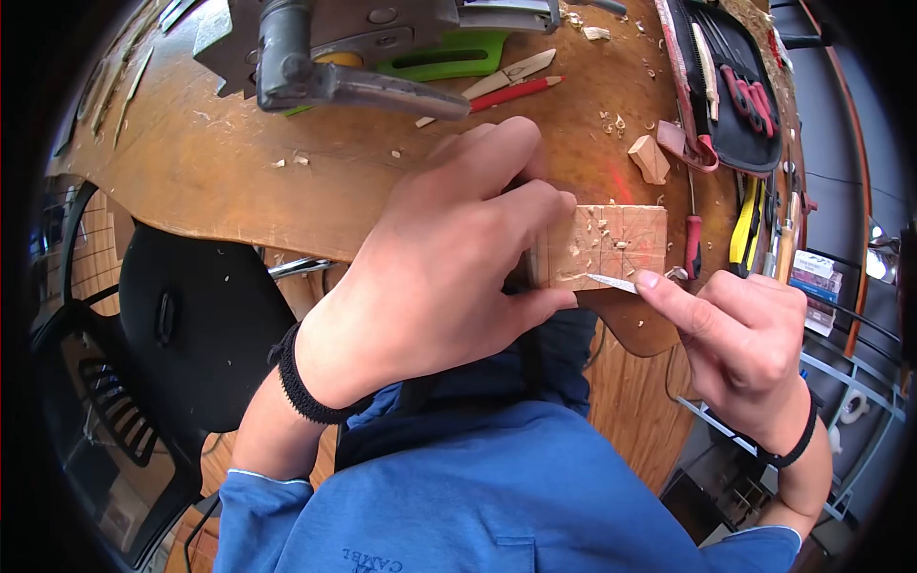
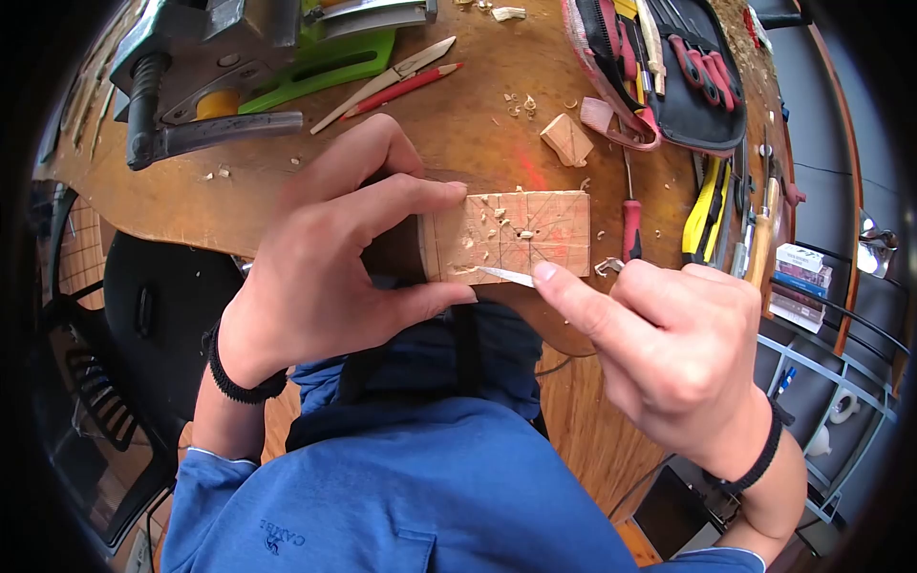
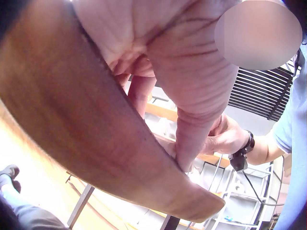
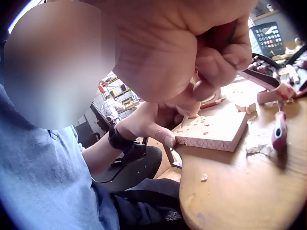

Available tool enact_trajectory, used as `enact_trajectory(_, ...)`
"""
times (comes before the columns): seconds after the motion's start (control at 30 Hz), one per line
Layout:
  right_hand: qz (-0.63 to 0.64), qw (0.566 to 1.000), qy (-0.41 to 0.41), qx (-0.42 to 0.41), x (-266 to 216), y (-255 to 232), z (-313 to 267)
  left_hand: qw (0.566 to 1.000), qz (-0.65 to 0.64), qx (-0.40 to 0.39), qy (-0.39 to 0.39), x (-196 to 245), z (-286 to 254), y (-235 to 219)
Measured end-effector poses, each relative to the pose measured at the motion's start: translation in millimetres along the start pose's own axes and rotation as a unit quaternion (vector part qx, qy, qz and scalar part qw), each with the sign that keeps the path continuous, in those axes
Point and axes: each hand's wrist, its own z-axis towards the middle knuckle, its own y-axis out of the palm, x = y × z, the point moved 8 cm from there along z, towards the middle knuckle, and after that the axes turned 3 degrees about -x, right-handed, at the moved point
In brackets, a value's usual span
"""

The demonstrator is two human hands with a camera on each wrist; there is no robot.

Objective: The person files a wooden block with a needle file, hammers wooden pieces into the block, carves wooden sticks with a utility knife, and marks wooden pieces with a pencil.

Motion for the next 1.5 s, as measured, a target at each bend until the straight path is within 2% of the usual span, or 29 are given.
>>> enact_trajectory(0.07, -0.057, 0.997, -0.017, -0.048, -6.0, 0.0, 3.1, 1.0, -0.002, -0.001, -0.004, -0.6, -0.4, 0.0)
enact_trajectory(0.2, -0.086, 0.995, -0.045, -0.021, -10.3, -2.9, 8.5, 1.0, -0.006, 0.009, 0.0, -0.5, -1.2, -0.8)
enact_trajectory(0.4, -0.082, 0.991, -0.042, -0.1, -12.2, -14.2, 29.1, 1.0, 0.003, 0.012, 0.004, 1.0, -1.9, -1.3)
enact_trajectory(0.47, -0.078, 0.981, -0.082, -0.16, -12.2, -13.7, 42.5, 1.0, 0.007, 0.005, 0.004, 2.3, -2.1, 0.5)
enact_trajectory(0.5, -0.015, 0.983, -0.079, -0.162, -4.4, -14.7, 52.0, 1.0, 0.007, 0.001, 0.001, 1.6, -2.2, 1.0)
enact_trajectory(0.6, 0.031, 0.976, -0.111, -0.186, 10.0, -11.1, 70.6, 1.0, 0.011, -0.003, 0.0, 2.7, -1.5, 1.2)
enact_trajectory(0.67, 0.09, 0.975, -0.151, -0.138, 10.9, -11.9, 74.0, 1.0, 0.014, -0.003, -0.005, 2.3, -2.3, 1.7)
enact_trajectory(0.8, 0.092, 0.971, -0.111, -0.189, 7.8, -8.2, 75.3, 1.0, 0.023, 0.015, 0.004, 3.2, -3.3, 0.7)
enact_trajectory(0.87, 0.045, 0.975, -0.09, -0.201, 2.9, -8.9, 72.1, 0.999, 0.031, 0.022, 0.011, 4.1, -4.1, -0.5)
enact_trajectory(1.03, 0.024, 0.986, -0.049, -0.155, -4.2, -6.4, 50.6, 1.0, 0.027, 0.001, 0.013, 3.2, -2.4, 1.6)
enact_trajectory(1.1, 0.089, 0.99, 0.012, -0.111, 5.8, -0.9, 37.2, 1.0, 0.022, -0.003, 0.016, 2.9, -1.8, 1.1)
enact_trajectory(1.17, 0.13, 0.988, 0.028, -0.08, 10.2, 14.9, 21.9, 1.0, 0.017, -0.005, 0.019, 2.3, -0.7, 0.4)
enact_trajectory(1.23, 0.238, 0.969, 0.058, -0.022, 18.3, 28.1, 10.7, 1.0, 0.018, -0.007, 0.022, 1.9, -2.6, 0.4)
enact_trajectory(1.37, 0.289, 0.953, 0.091, -0.016, 32.7, 32.9, -0.2, 1.0, 0.018, -0.003, 0.019, 2.5, -1.2, -0.2)
enact_trajectory(1.4, 0.224, 0.972, 0.074, -0.008, 31.6, 27.1, -0.8, 1.0, 0.015, -0.004, 0.014, 2.0, -0.9, 0.1)
enact_trajectory(1.43, 0.227, 0.971, 0.073, -0.009, 30.2, 22.2, -0.6, 1.0, 0.012, -0.007, 0.009, 1.6, -1.1, 0.2)
enact_trajectory(1.5, 0.084, 0.996, 0.022, -0.026, 18.3, 12.8, -1.0, 1.0, 0.012, -0.01, 0.006, 1.8, -0.9, 0.5)
